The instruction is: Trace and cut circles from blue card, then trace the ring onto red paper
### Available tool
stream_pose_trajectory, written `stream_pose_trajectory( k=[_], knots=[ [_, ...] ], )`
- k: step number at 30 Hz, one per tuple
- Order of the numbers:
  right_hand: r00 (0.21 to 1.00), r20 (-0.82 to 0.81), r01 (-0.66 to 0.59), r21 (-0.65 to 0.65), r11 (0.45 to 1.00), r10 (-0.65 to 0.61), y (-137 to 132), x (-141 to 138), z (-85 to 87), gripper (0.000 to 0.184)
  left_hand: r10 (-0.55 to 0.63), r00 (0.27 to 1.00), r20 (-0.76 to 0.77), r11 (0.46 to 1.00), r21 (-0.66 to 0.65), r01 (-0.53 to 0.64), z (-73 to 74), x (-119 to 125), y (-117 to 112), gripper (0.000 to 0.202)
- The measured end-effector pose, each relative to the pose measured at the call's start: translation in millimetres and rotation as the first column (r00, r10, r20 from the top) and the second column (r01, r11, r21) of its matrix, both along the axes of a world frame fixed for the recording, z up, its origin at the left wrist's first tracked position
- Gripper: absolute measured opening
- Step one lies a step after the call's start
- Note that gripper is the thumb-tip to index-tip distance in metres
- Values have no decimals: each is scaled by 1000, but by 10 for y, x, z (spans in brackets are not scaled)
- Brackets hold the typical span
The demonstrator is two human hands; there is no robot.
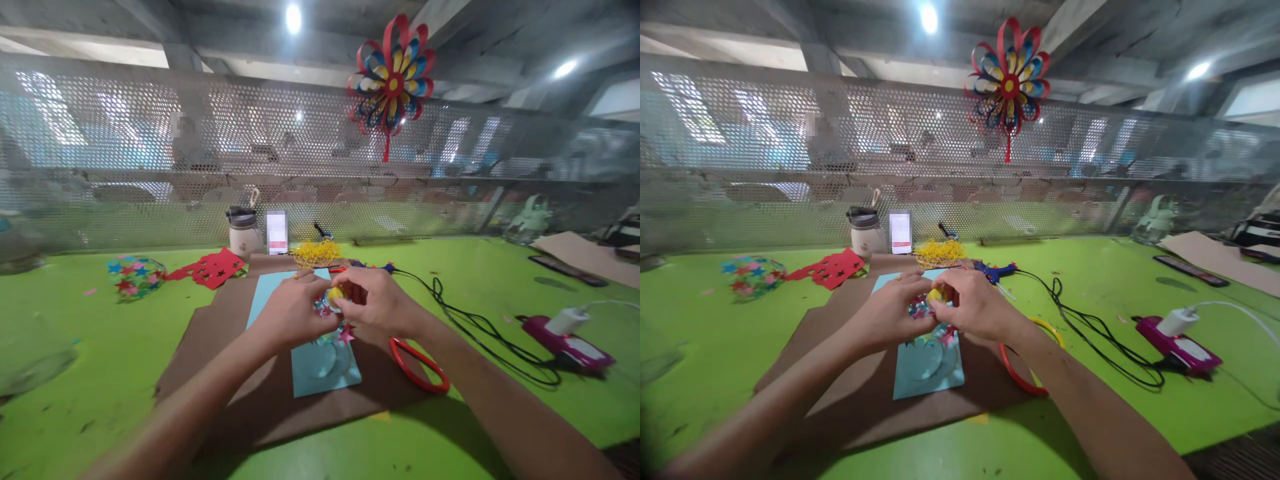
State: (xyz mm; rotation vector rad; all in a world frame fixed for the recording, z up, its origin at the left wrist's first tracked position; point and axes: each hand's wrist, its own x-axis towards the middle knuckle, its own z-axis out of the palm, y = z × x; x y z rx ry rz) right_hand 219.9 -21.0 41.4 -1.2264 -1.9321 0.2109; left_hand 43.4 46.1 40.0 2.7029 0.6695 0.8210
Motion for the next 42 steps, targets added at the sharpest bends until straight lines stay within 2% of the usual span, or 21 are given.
stream_pose_trajectory(
  k=[5,9,17,23,30,33,35,38,40,42],
  knots=[
    [997,-71,3,-62,998,-7,52,-4,-71,11,18,999,-30,999,30,-17,2,-13,30,22],
    [995,-90,34,-61,998,-40,82,-24,-137,16,99,992,-77,993,74,-94,-26,-16,32,22],
    [992,-97,73,-31,997,-76,107,-53,-214,20,213,967,-142,941,294,-164,-19,-3,-6,37],
    [990,-63,126,27,992,-124,51,-104,-201,18,262,950,-170,898,404,-175,32,-3,-72,19],
    [987,36,150,113,982,-155,-4,-110,-252,12,243,943,-227,900,417,-131,66,-24,-98,17],
    [990,93,92,166,982,-109,-28,-70,-252,14,220,943,-251,914,391,-110,82,-30,-126,20],
    [989,143,1,219,976,-34,-51,-38,-217,16,206,941,-267,926,363,-100,106,-37,-147,25],
    [963,257,-158,295,942,82,-111,5,-95,15,192,937,-291,946,309,-98,156,-57,-164,21],
    [925,348,-259,291,921,150,-168,23,8,20,186,934,-306,955,279,-99,188,-74,-156,16],
    [902,378,-312,233,921,209,-217,26,89,25,201,930,-308,955,271,-117,211,-89,-137,14]
  ],
)
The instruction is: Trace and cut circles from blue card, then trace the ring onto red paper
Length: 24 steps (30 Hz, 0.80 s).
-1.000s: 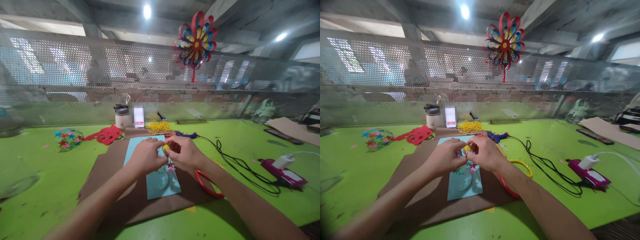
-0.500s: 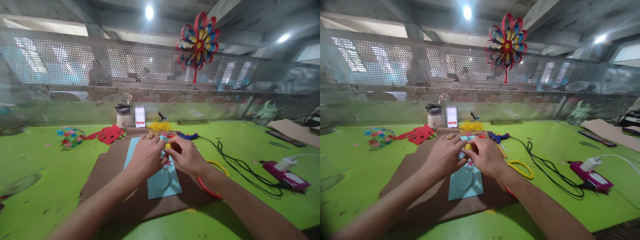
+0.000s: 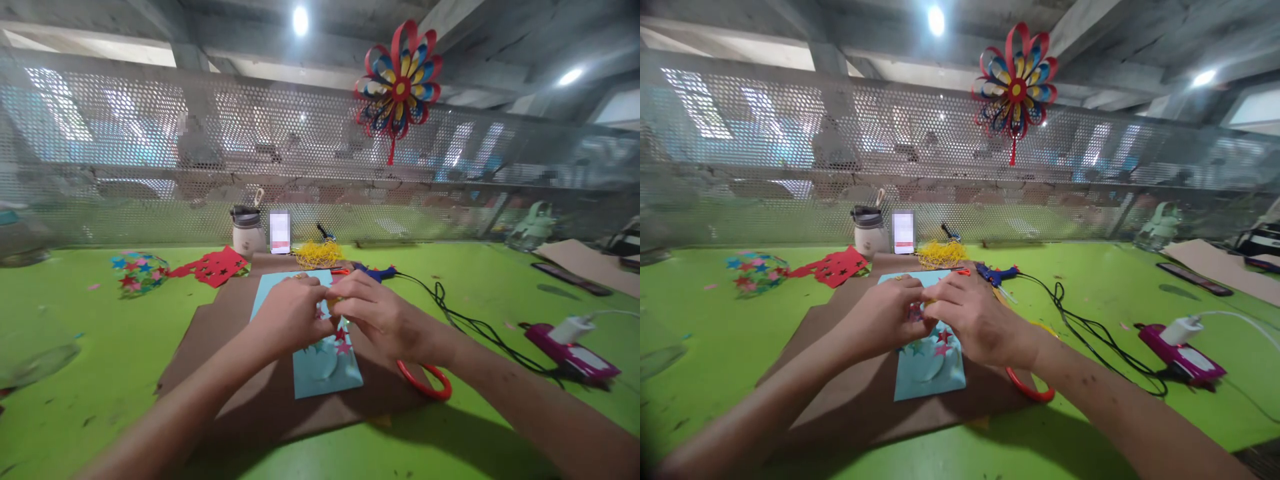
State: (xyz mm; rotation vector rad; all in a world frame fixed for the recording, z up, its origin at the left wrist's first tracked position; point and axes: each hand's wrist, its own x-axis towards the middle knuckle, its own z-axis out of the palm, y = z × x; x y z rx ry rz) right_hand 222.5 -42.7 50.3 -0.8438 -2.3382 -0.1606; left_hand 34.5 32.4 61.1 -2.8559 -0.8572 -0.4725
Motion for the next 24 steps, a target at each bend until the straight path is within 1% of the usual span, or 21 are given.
stream_pose_trajectory(
  k=[1,2,3,4,5,7,8,9,10,11,13,14,16,17,19,21,22,23,24],
  knots=[
    [1000,-25,1,-28,1000,-2,-13,-5,22,26,13,1000,3,1000,4,-13,8,-5,10,15],
    [996,-87,32,-47,998,-36,-15,-16,28,26,24,1000,7,1000,11,-24,13,-8,18,16],
    [981,-164,92,-65,994,-101,-6,-31,21,25,35,999,11,999,23,-35,17,-10,23,18],
    [954,-232,174,-95,980,-192,13,-51,2,24,42,999,13,998,36,-42,18,-10,23,19],
    [918,-271,261,-132,956,-288,39,-74,-23,22,44,999,13,998,50,-45,17,-9,19,20],
    [863,-242,400,-211,892,-444,97,-123,-69,31,44,999,9,996,79,-44,10,-7,2,20],
    [855,-199,432,-237,870,-479,120,-144,-83,34,43,999,6,995,93,-43,3,-7,-7,20],
    [860,-165,439,-244,865,-483,137,-159,-89,34,42,999,3,993,107,-42,-4,-7,-15,20],
    [873,-146,425,-236,874,-465,148,-168,-89,31,42,999,1,992,119,-42,-13,-7,-20,20],
    [894,-132,395,-216,893,-428,153,-168,-85,25,43,999,0,991,130,-42,-23,-7,-21,20],
    [944,-102,300,-142,943,-315,156,-145,-79,12,42,999,-2,989,140,-41,-42,-8,-8,22],
    [963,-83,250,-93,964,-257,156,-124,-82,11,38,999,-5,990,139,-37,-51,-8,6,23],
    [984,-58,167,-1,986,-167,161,-76,-103,16,20,1000,-16,992,127,-18,-66,-11,47,24],
    [988,-63,140,26,990,-138,164,-54,-118,19,8,1000,-22,993,116,-5,-72,-13,72,24],
    [991,-85,107,23,994,-105,169,-27,-148,23,-14,999,-34,995,95,17,-83,-22,124,22],
    [987,-106,114,-36,993,-117,173,-30,-170,27,-19,999,-36,996,89,22,-93,-31,165,20],
    [979,-122,154,-79,985,-163,176,-43,-179,26,-15,999,-33,995,97,18,-97,-36,177,20],
    [962,-142,217,-131,967,-235,182,-61,-186,24,-8,1000,-27,994,110,11,-99,-39,181,21],
    [932,-166,291,-190,938,-323,190,-83,-193,22,-1,1000,-22,992,128,4,-102,-40,178,23]
  ],
)
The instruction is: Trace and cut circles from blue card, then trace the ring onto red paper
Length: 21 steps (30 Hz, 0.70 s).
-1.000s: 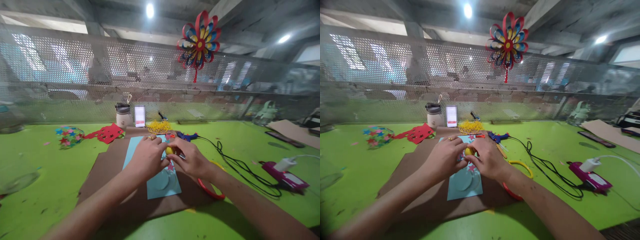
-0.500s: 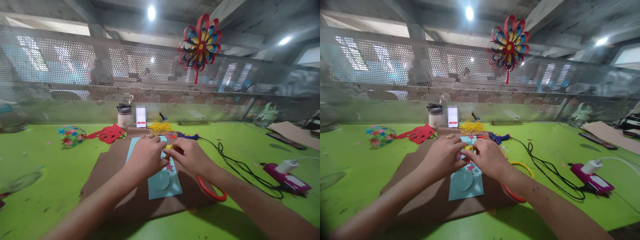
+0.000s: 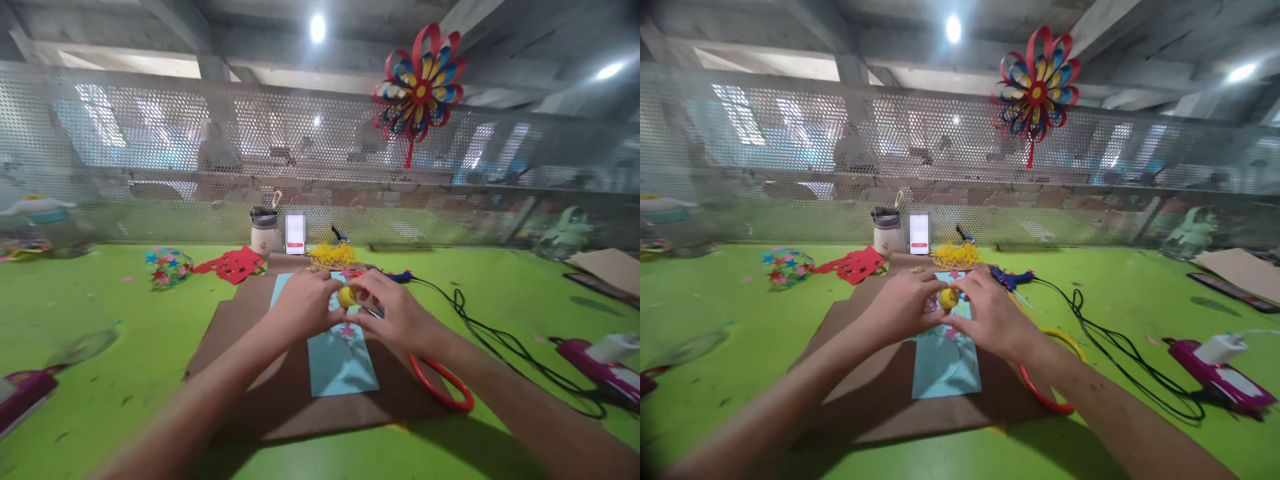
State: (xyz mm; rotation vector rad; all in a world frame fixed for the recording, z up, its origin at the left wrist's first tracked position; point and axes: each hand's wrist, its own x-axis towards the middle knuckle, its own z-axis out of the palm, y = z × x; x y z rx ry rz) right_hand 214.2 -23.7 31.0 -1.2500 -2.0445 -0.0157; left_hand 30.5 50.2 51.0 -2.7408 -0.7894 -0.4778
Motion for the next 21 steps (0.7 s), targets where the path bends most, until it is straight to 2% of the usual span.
stream_pose_trajectory(
  k=[2,3,7,9,11,13,14,18,21],
  knots=[
    [986,-70,144,-105,984,-152,19,-44,-9,27,5,1000,6,999,39,-5,-4,4,-24,24],
    [978,-85,179,-145,973,-192,28,-63,-10,31,5,1000,5,998,58,-6,-7,8,-40,24],
    [981,-72,164,-190,968,-181,45,-96,4,28,12,1000,14,993,120,-14,-21,26,-90,18],
    [988,-61,131,-121,984,-139,46,-84,10,20,21,999,27,990,139,-24,-18,23,-91,18],
    [999,-8,38,45,998,-38,51,-58,6,12,15,1000,27,990,142,-19,-2,7,-77,20],
    [992,106,-93,206,974,72,60,-28,-9,12,-8,1000,11,992,127,7,26,-19,-56,20],
    [980,169,-149,247,958,109,62,-15,-18,16,-21,1000,1,993,116,20,41,-33,-45,20],
    [953,278,-201,274,940,123,34,-9,-33,25,-43,999,-25,995,91,45,94,-89,-11,19],
    [982,152,-149,246,958,114,-1,-59,-10,30,-40,999,-28,994,103,43,120,-110,-9,23]
  ],
)
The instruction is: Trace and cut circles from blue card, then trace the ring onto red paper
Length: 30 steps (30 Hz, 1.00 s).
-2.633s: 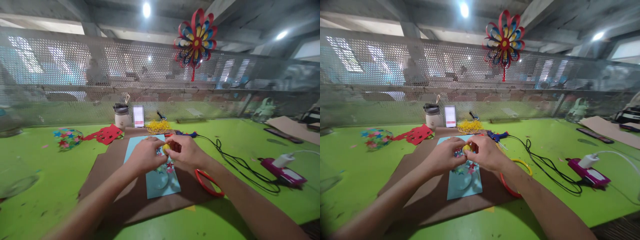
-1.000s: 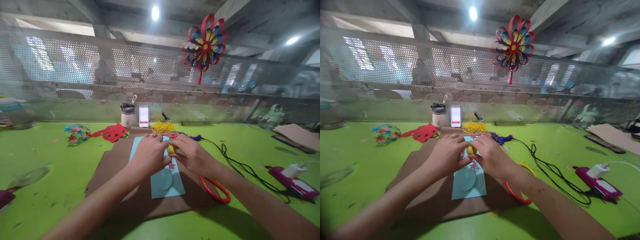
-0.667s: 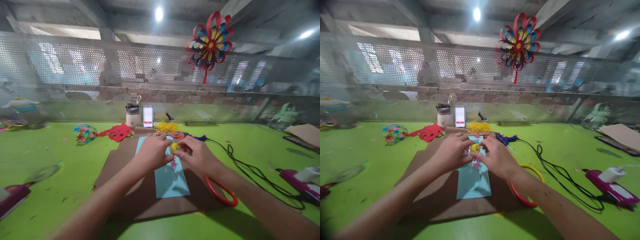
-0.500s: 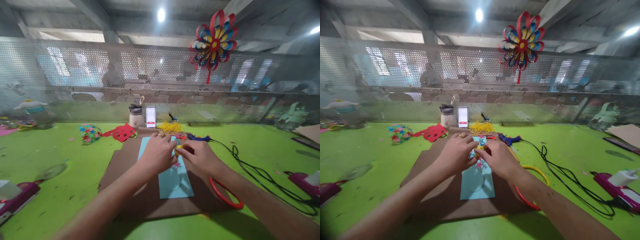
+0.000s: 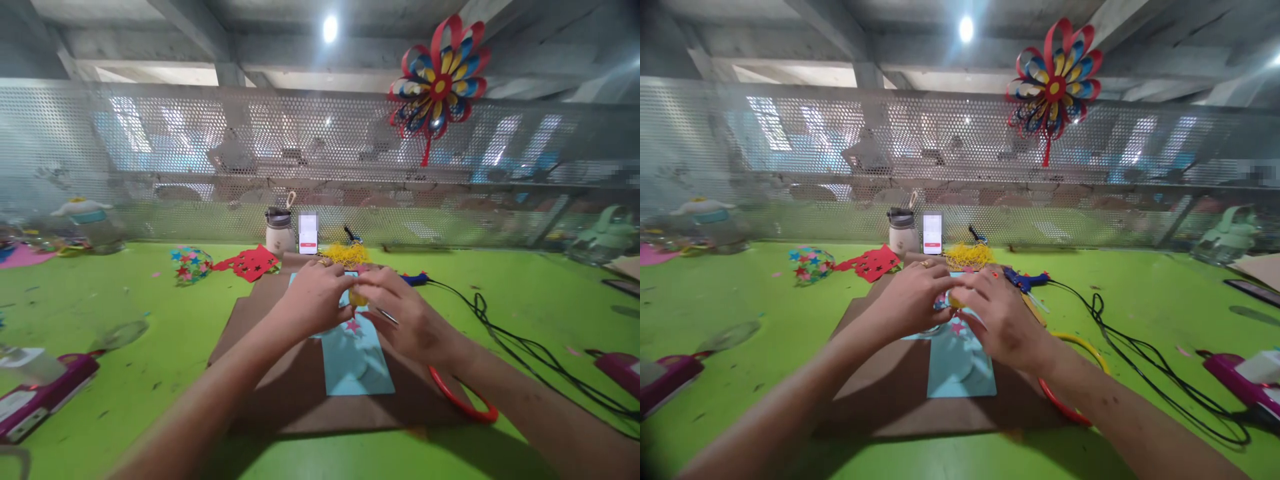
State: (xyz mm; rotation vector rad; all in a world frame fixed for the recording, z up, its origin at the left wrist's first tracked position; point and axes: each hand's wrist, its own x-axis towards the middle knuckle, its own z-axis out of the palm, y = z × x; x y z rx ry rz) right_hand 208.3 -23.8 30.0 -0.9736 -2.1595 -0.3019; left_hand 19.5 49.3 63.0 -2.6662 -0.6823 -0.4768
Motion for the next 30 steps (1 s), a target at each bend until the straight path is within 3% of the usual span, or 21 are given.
stream_pose_trajectory(
  k=[3,5,7,9,11,14,17,23,25,28,30],
  knots=[
    [956,-234,133,-192,972,-177,14,-65,15,37,25,1000,13,999,33,-25,6,10,-23,23],
    [914,-269,212,-322,923,-304,44,-101,0,38,33,999,23,998,54,-34,-7,28,-42,22],
    [907,-232,250,-377,892,-352,69,-123,-32,42,33,999,27,997,68,-35,-29,43,-54,21],
    [924,-198,248,-335,909,-326,79,-125,-72,31,33,999,25,997,75,-35,-48,46,-52,20],
    [959,-138,216,-208,954,-248,82,-108,-111,22,37,999,23,996,77,-39,-52,37,-42,18],
    [991,-19,133,30,991,-132,92,-63,-152,23,40,999,25,996,74,-42,-30,11,-29,20],
    [997,41,64,130,989,-70,92,-31,-151,24,34,999,25,997,64,-36,-7,-9,-22,20],
    [992,-122,-27,55,998,34,35,-54,-67,30,23,999,29,999,26,-24,-17,9,-22,27],
    [973,-220,64,-6,998,-64,26,-79,-61,39,29,999,38,999,20,-30,-13,22,-38,30],
    [910,-296,245,-180,953,-290,38,-113,-91,35,34,999,32,999,19,-34,3,32,-66,27],
    [902,-275,257,-274,927,-332,54,-125,-117,35,32,999,19,999,21,-32,12,34,-77,24]
  ],
)
